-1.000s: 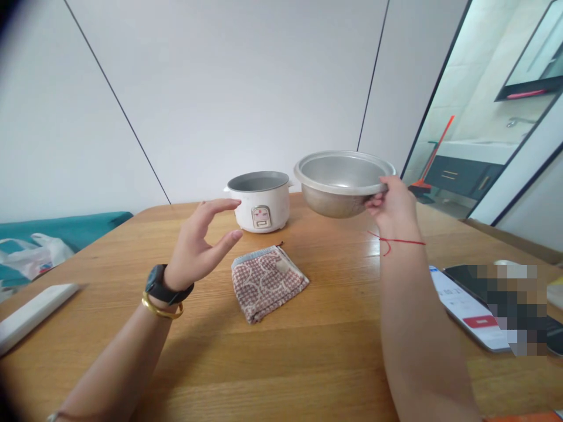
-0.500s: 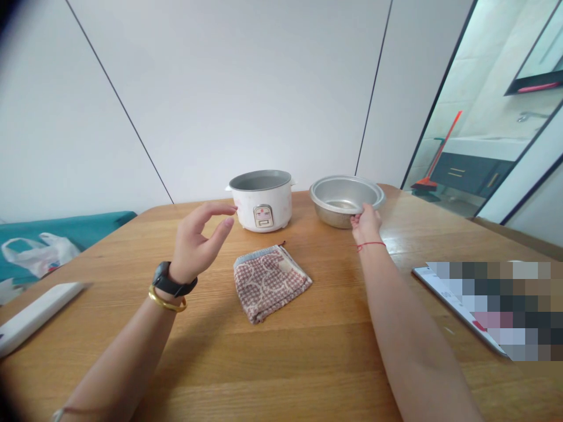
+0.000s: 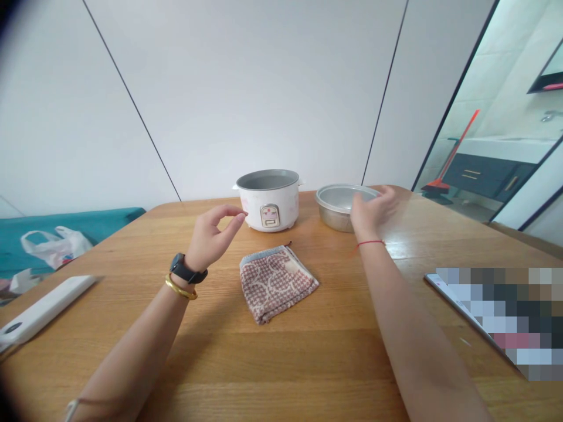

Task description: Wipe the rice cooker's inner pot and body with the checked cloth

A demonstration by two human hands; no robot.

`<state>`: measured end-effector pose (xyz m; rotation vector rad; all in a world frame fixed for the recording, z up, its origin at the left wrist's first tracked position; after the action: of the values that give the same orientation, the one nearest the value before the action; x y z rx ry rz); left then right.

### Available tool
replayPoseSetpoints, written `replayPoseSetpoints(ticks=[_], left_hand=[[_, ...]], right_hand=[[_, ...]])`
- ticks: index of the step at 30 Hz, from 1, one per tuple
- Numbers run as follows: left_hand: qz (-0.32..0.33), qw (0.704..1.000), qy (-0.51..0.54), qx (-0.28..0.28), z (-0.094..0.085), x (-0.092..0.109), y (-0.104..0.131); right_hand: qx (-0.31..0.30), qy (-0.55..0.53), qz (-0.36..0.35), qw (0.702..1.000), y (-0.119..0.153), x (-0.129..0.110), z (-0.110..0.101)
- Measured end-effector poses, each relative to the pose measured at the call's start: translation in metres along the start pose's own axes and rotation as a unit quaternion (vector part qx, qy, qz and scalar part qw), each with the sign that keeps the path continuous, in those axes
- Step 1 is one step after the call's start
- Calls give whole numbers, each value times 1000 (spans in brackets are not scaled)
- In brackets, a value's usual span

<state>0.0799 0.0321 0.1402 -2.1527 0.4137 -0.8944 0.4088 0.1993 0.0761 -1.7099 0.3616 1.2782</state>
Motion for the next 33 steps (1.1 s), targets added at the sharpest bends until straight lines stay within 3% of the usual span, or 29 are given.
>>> replayPoseSetpoints(ticks=[1,3,5,8,10,15,18,20,22,24,29,33], left_hand=[[-5,1000,3,-2,0,-1,-1],[-17,1000,7,-12,0,-3,-1],[-31,999,8,-24,0,-3,-1],[-51,998,9,-34,-1,-6,-1],[-65,997,15,-38,-1,-10,-2],[-121,991,50,-31,0,-28,-4],[-182,979,90,-18,3,-43,-6],[-252,959,128,31,7,-57,-5],[-329,918,199,94,11,-70,-3],[-373,878,274,122,15,-81,-1],[-362,821,429,104,19,-86,-2],[-366,772,490,175,20,-82,-3]], right_hand=[[-37,31,-118,992,11,-16,5],[-162,49,-310,935,45,-45,20],[-261,63,-400,876,87,-66,38],[-320,108,-453,825,133,-88,66],[-335,135,-463,809,142,-100,83],[-383,144,-394,823,132,-115,106],[-385,105,-380,835,145,-111,93],[-366,72,-389,843,160,-105,76],[-344,33,-398,850,174,-99,56],[-329,-8,-408,852,183,-95,37],[-334,-92,-451,823,188,-91,3],[-331,-73,-472,814,196,-88,-20]])
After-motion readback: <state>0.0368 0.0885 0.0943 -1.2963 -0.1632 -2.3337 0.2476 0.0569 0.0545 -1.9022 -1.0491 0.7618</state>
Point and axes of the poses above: each hand's wrist, its own y-axis away from the middle knuckle, its own z-axis out of the palm, x = y × z, the point moved 2 cm from there along -y, towards the middle knuckle, and after that the axes turned 6 degrees about -z, right-handed, at the moved point
